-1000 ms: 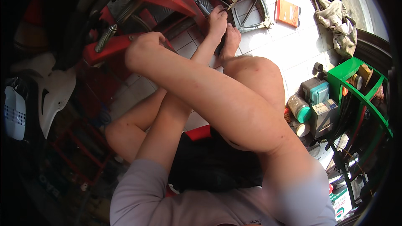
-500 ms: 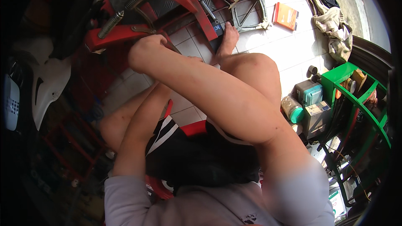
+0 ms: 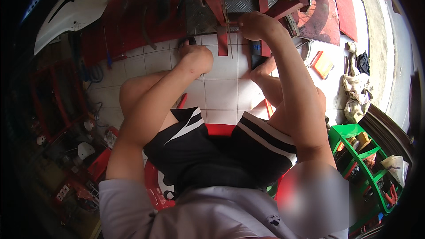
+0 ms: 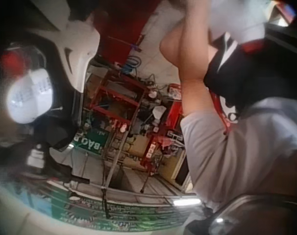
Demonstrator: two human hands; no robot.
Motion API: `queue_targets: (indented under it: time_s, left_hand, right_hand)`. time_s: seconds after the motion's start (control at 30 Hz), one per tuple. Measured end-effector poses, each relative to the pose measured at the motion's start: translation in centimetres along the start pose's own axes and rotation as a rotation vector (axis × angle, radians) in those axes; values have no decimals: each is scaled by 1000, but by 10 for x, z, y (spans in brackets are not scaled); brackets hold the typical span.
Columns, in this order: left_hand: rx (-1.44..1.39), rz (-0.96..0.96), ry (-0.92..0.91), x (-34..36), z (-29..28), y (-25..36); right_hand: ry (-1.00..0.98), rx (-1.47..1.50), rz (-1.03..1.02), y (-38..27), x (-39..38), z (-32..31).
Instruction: The person sits on a stool and works on a mechanical assembly clamped in a red vise. They use a wrench to loosen and tighten bolts, remove a metal rod, and manipulate various small components within the assembly.
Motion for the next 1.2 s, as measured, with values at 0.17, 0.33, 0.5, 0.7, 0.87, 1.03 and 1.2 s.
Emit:
queue_targets:
  time_s: [0.17, 0.33, 0.5, 0.7, 0.87, 1.03, 1.2]
  left_hand:
    - [-257, 218, -3, 11, -7, 67]
    - [26, 236, -14, 3, 9, 92]
    - [-28, 233, -91, 6, 14, 98]
    - [40, 212, 18, 3, -8, 74]
    - [41, 278, 74, 0, 1, 71]
    - [-34, 306, 163, -1, 14, 78]
    - [-28, 350, 45, 0, 34, 85]
  right_hand:
    - [194, 109, -112, 13, 31, 31]
    - [344, 205, -101, -13, 23, 24]
    - [354, 170, -101, -10, 29, 50]
    - [322, 121, -86, -3, 35, 59]
    - [174, 150, 37, -8, 30, 57]
    - [151, 112, 62, -1, 22, 60]
    - [72, 68, 75, -2, 18, 59]
Point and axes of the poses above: each hand's wrist, its own x-axis towards the middle knuckle, its own z-axis out of the palm, y = z × x, the point moved 7 cm from there along x, towards the middle knuckle, and after that the axes turned 14 degrees about y, right-handed, at the moved point
